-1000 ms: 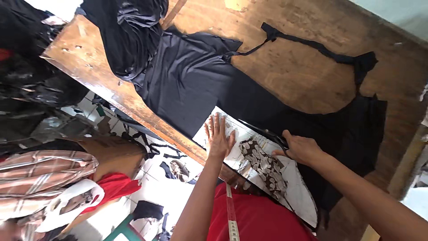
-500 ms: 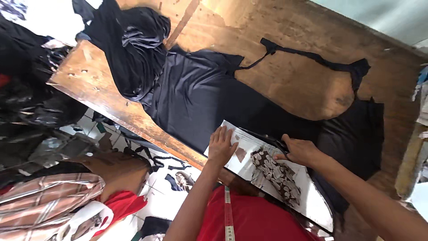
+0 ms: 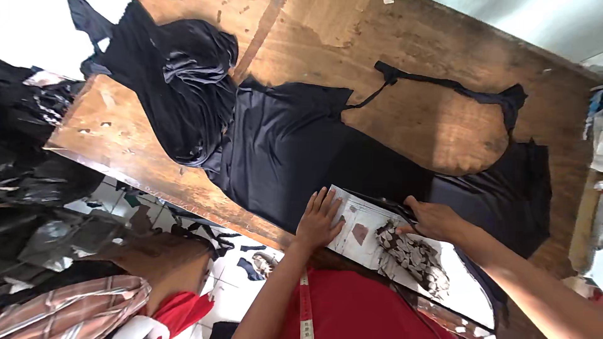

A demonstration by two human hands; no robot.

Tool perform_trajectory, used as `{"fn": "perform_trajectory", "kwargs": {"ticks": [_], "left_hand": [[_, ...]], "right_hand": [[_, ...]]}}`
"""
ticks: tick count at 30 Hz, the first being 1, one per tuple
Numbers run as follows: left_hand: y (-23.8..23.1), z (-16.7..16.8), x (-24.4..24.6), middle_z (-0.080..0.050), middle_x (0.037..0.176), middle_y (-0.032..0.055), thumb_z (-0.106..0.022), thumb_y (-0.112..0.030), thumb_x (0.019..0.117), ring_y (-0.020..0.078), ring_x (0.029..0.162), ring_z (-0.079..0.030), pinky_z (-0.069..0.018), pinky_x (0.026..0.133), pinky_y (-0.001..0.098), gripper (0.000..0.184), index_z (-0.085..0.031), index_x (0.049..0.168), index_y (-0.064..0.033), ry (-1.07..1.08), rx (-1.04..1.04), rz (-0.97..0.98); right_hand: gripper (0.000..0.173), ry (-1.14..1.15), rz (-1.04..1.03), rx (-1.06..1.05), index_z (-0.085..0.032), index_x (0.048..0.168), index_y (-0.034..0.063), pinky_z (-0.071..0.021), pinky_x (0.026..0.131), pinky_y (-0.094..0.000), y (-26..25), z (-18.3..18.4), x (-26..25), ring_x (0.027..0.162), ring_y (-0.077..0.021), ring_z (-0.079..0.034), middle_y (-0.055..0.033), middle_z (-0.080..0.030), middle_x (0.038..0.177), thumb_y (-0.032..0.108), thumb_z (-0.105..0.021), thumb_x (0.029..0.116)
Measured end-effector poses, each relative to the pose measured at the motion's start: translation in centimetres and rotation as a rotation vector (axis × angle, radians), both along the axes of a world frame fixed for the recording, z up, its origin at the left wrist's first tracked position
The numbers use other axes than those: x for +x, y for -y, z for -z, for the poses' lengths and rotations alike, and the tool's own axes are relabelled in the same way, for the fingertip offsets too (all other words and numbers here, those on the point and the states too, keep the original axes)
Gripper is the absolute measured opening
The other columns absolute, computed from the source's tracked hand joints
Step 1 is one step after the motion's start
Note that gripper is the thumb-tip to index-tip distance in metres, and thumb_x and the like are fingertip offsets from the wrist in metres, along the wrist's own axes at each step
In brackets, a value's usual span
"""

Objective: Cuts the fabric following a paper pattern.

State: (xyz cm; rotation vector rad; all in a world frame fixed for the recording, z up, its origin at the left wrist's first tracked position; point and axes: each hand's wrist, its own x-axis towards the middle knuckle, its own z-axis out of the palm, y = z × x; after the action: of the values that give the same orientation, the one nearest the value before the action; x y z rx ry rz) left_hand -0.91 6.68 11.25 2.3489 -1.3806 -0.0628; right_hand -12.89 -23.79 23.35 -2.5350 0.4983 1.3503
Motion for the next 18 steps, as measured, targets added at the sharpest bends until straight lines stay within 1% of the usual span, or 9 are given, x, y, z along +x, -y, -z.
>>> {"fn": "perform_trajectory", "kwargs": {"ticks": [3,5,8,11,13,14,16,18], "left_hand": [[0.0,-0.2,0.1,-0.048,0.157,0.0137,-0.049,-0.053,0.1001,0.0358,0.148,-0.04,-0.0288,0.122,0.0535,0.06,-0.056,0.146,-0.0161,-0.008,-0.02,-0.004],[0.0,-0.2,0.1,-0.048,0.157,0.0141,-0.05,-0.053,0.0997,0.0357,0.148,-0.041,-0.029,0.122,0.0531,0.059,-0.057,0.146,-0.0162,-0.003,-0.031,-0.006],[0.1,0.0,0.2,-0.049,0.156,0.0147,-0.051,-0.052,0.0987,0.0356,0.147,-0.041,-0.0293,0.122,0.0529,0.059,-0.058,0.145,-0.0159,0.016,-0.052,-0.01],[0.0,0.1,0.3,-0.048,0.156,0.0151,-0.052,-0.052,0.0987,0.0357,0.147,-0.041,-0.0294,0.122,0.0531,0.059,-0.058,0.145,-0.0155,-0.002,-0.069,-0.009],[0.1,0.1,0.3,-0.048,0.156,0.0154,-0.052,-0.052,0.0986,0.0356,0.147,-0.042,-0.0296,0.122,0.0527,0.059,-0.058,0.144,-0.0155,-0.002,-0.075,-0.008],[0.1,0.1,0.3,-0.048,0.156,0.0157,-0.052,-0.051,0.0986,0.0355,0.147,-0.042,-0.0297,0.122,0.0525,0.058,-0.058,0.144,-0.0155,-0.005,-0.074,-0.01],[0.1,0.1,0.3,-0.049,0.155,0.016,-0.053,-0.051,0.0983,0.0359,0.146,-0.042,-0.0299,0.122,0.0523,0.058,-0.059,0.143,-0.0152,-0.01,-0.073,-0.014],[0.1,0.0,0.3,-0.049,0.155,0.0161,-0.053,-0.051,0.0983,0.0362,0.147,-0.042,-0.0302,0.122,0.0533,0.058,-0.059,0.144,-0.0156,-0.022,-0.063,-0.014]], "right_hand": [[0.092,0.051,-0.019,-0.037,-0.051,0.135,0.0077,-0.0553,0.08,-0.0602,-0.4,-0.1,0.0,0.097,-0.0419,-0.07,-0.0212,-0.07,0.101,0.083,-0.057,0.0825],[0.09,0.053,-0.013,-0.053,-0.051,0.133,0.0067,-0.0555,0.079,-0.0601,-0.6,-0.3,-0.1,0.094,-0.0427,-0.07,-0.0211,-0.07,0.097,0.081,-0.058,0.0833],[0.094,0.053,-0.023,-0.075,-0.051,0.134,0.0053,-0.0558,0.078,-0.061,-0.6,-0.5,0.2,0.095,-0.0433,-0.071,-0.0211,-0.07,0.098,0.083,-0.059,0.0818],[0.096,0.093,-0.047,-0.07,-0.05,0.136,0.0034,-0.0556,0.078,-0.0613,-1.1,-0.6,1.1,0.097,-0.0438,-0.07,-0.0226,-0.069,0.103,0.082,-0.061,0.0811],[0.096,0.091,-0.043,-0.063,-0.05,0.136,0.0036,-0.0556,0.08,-0.0607,-1.6,-0.5,2.0,0.1,-0.0435,-0.069,-0.0229,-0.068,0.108,0.081,-0.061,0.0809],[0.095,0.082,-0.044,-0.064,-0.05,0.136,0.0044,-0.0556,0.08,-0.0607,-1.7,-0.4,2.3,0.1,-0.0435,-0.069,-0.0226,-0.068,0.108,0.082,-0.061,0.0811],[0.091,0.076,-0.061,-0.075,-0.051,0.133,0.0056,-0.0557,0.076,-0.0604,-1.9,-0.2,2.5,0.095,-0.0433,-0.07,-0.0219,-0.069,0.102,0.082,-0.058,0.083],[0.087,0.065,-0.062,-0.081,-0.052,0.133,0.0047,-0.0558,0.076,-0.0607,-2.1,-0.2,2.6,0.093,-0.0448,-0.07,-0.0229,-0.07,0.099,0.078,-0.058,0.0861]]}}
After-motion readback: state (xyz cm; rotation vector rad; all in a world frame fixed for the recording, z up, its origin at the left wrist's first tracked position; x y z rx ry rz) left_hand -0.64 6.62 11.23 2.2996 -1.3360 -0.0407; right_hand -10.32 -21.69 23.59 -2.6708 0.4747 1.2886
